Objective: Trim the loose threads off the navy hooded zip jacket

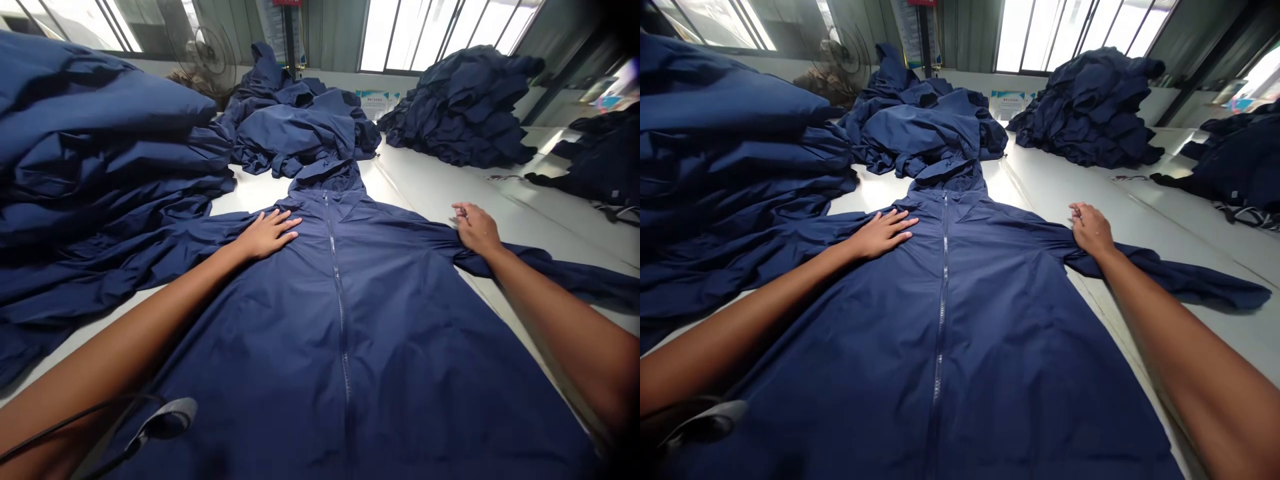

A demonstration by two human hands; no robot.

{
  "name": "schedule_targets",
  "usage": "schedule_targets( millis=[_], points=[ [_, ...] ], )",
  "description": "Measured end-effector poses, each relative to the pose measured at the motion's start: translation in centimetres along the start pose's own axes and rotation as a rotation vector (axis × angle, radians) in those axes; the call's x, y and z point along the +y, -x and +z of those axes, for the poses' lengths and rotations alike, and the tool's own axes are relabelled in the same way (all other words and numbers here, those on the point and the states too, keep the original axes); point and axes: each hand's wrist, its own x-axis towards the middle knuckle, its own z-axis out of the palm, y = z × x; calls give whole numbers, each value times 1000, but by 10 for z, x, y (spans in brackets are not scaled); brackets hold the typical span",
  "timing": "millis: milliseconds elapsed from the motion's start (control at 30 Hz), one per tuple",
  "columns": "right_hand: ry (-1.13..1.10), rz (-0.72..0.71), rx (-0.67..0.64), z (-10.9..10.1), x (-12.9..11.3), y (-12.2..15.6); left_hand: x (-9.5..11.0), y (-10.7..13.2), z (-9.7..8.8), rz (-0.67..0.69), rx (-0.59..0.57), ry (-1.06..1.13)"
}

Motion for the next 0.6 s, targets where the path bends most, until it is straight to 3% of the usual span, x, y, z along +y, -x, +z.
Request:
schedule_targets(
  millis=[100,200,367,500,600],
  points=[
    [66,31,57,1,3,-14,-3,-22,1,17,9,21],
    [130,72,117,-2,-3,-16,-6,-29,2,23,20,48],
    [170,52,109,-26,-31,13,-5,-21,-3,19,94,117],
    [182,3,-56,-60,-44,80,21,15,-26,30,305,208],
    [183,11,-158,-84,-40,141,52,77,-49,142,327,264]
  ],
)
